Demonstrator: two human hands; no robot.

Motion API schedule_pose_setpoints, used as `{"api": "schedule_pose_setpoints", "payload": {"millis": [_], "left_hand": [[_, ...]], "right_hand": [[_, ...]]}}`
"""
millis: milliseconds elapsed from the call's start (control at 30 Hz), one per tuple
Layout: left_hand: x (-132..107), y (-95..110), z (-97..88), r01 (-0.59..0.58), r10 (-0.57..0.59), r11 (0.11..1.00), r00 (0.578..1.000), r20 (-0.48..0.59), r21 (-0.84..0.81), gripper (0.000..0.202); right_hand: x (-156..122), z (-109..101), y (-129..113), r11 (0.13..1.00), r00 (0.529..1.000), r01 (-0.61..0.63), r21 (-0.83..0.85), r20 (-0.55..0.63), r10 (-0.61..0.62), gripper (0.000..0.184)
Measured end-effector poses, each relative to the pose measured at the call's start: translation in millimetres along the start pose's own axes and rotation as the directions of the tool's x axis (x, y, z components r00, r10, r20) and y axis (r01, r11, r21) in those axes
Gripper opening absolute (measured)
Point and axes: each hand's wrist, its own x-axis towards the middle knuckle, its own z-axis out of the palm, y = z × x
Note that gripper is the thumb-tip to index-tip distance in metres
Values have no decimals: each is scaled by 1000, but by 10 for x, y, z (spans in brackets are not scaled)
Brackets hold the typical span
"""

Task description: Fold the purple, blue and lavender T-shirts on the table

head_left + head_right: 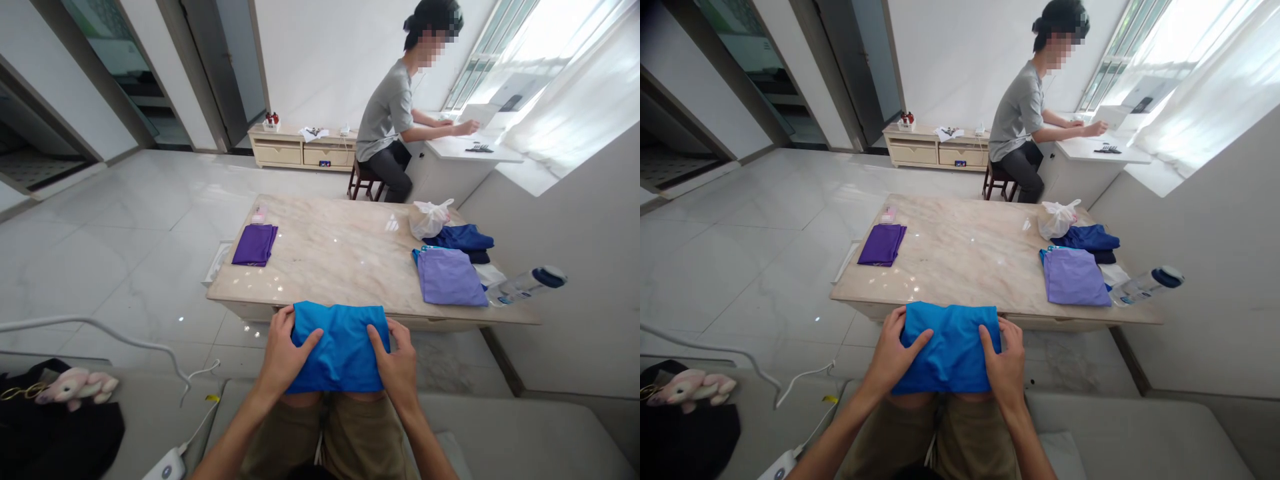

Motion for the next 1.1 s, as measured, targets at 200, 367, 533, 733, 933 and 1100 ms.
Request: {"api": "schedule_pose_setpoints", "payload": {"millis": [200, 367, 533, 733, 933, 1100], "left_hand": [[41, 201, -76, -25, 25, 1000, 1000, 11, 8, 33], [286, 454, -432, 62, -81, 983, 991, -103, -176, 46], [477, 410, -911, 224, -316, 845, 942, -117, -485, 68], [365, -313, -1251, 364, -606, 669, 772, -192, -647, 52], [390, -1048, -1147, 390, -726, 607, 627, -283, -693, 38], [1026, -1156, -927, 326, -684, 643, 651, -329, -693, 41]], "right_hand": [[-24, -40, -320, 999, 997, -34, -27, -66, 33, 43], [402, 89, -649, 993, 1000, 2, 119, 19, -5, 42], [930, 398, -943, 964, 944, 47, 263, 303, -129, 44], [827, 323, -689, 955, 906, 295, -11, 321, -276, 34], [315, 166, -151, 940, 918, 300, -162, 316, -238, 37], [201, 171, -74, 823, 863, 484, -296, 315, -394, 30]]}}
